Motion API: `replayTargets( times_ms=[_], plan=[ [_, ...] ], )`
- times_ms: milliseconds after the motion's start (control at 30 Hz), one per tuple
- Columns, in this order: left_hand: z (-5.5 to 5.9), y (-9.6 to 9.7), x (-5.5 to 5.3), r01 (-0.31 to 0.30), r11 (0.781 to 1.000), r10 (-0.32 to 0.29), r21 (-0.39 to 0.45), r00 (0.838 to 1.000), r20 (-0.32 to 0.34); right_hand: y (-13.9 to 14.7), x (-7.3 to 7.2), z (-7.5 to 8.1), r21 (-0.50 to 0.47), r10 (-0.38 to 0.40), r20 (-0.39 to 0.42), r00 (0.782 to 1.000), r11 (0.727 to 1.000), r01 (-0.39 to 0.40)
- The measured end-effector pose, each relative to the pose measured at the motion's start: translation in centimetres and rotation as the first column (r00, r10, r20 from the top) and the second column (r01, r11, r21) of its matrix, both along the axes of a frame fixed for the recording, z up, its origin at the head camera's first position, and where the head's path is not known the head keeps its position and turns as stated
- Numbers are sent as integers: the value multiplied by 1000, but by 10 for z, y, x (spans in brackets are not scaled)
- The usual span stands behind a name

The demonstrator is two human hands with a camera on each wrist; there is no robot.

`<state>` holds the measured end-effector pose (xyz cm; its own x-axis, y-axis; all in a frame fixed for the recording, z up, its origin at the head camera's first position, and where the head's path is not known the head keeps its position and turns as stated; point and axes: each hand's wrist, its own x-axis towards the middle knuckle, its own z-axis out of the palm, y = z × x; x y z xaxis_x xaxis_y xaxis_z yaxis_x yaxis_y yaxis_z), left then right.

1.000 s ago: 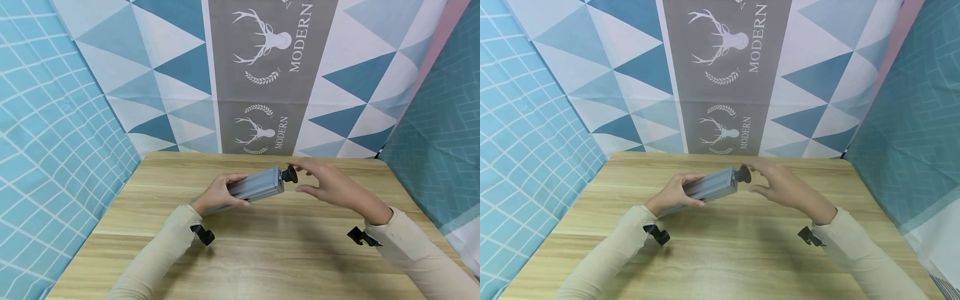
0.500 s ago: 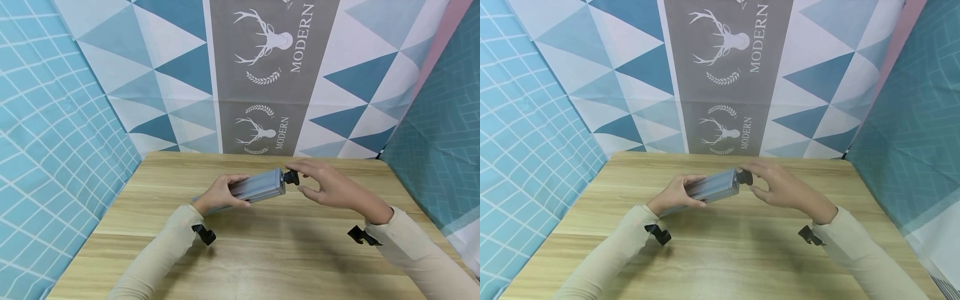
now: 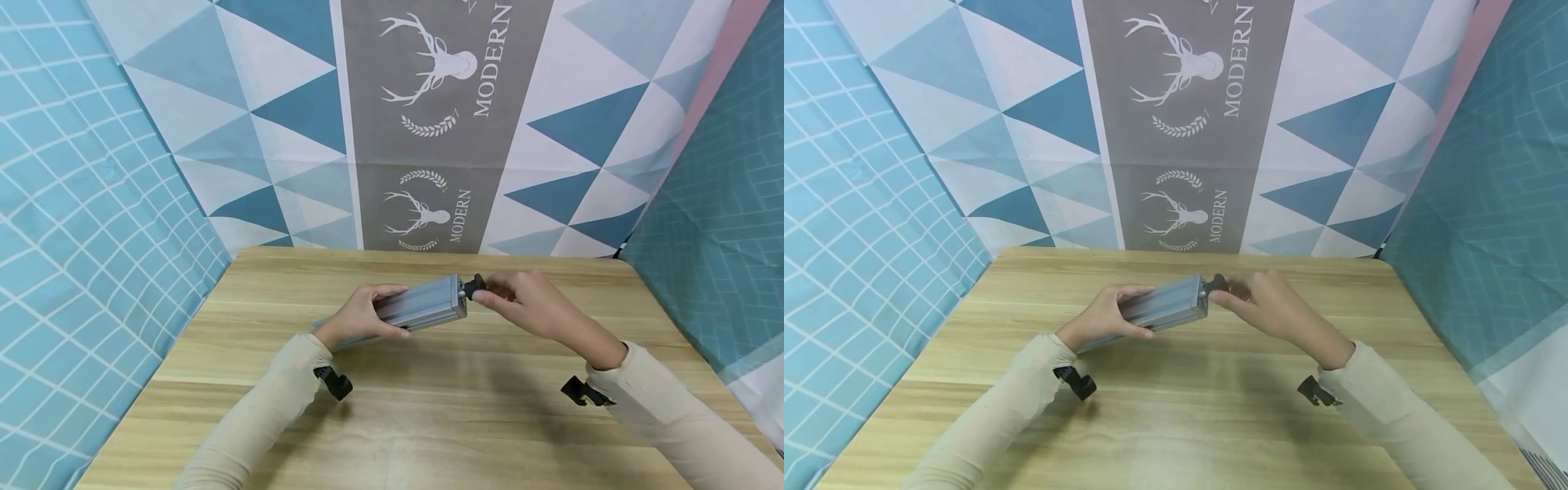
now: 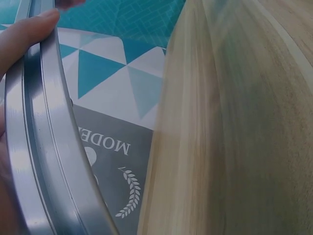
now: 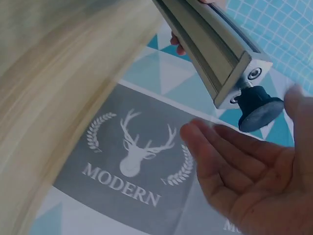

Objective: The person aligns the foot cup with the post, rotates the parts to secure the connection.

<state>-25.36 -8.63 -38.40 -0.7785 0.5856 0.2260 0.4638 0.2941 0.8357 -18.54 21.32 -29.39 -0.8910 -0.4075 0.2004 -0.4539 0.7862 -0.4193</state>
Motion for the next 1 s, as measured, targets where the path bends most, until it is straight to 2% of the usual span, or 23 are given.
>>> replayTargets(
  times_ms=[133, 233, 300, 333, 400, 533, 600, 700, 767, 867, 933, 1000],
  plan=[
    [1, -1, 0, -13, 1000, 12, 14, 1000, 16, 2, 1, 4, 45, 111, -83, 990, 993, -107],
    [3, -1, 0, -21, 1000, 21, 20, 1000, 22, 3, 1, 7, 68, 222, -174, 959, 975, -213],
    [3, -2, -1, -18, 1000, 17, 19, 1000, 20, 3, 0, 7, 73, 261, -223, 939, 965, -251],
    [3, -2, -1, -15, 1000, 15, 18, 1000, 20, 3, 0, 7, 72, 259, -241, 935, 966, -249],
    [2, -2, 0, -8, 1000, 8, 19, 1000, 24, 3, 0, 6, 51, 215, -242, 946, 977, -209],
    [1, -1, 0, 1, 1000, -2, 20, 999, 36, 2, 1, 6, -22, 72, -147, 987, 997, -76],
    [1, 0, 0, 2, 1000, -3, 19, 999, 38, 1, 1, 6, -41, 18, -90, 996, 999, -22],
    [1, 2, 1, -3, 1000, 2, 8, 999, 40, 0, 1, 6, -28, -17, -44, 999, 999, 16],
    [4, 2, 3, -10, 1000, 10, -1, 999, 43, 1, 2, 6, 8, -11, -45, 999, 1000, 11],
    [17, 3, 12, -15, 1000, 15, -7, 999, 36, 4, 2, 6, 45, 58, -91, 994, 997, -54],
    [24, 2, 18, -12, 1000, 12, -6, 1000, 27, 6, 2, 6, 60, 132, -150, 980, 990, -124],
    [30, 2, 22, -6, 1000, 6, -2, 1000, 18, 7, 1, 6, 76, 211, -212, 954, 977, -200]
  ],
)
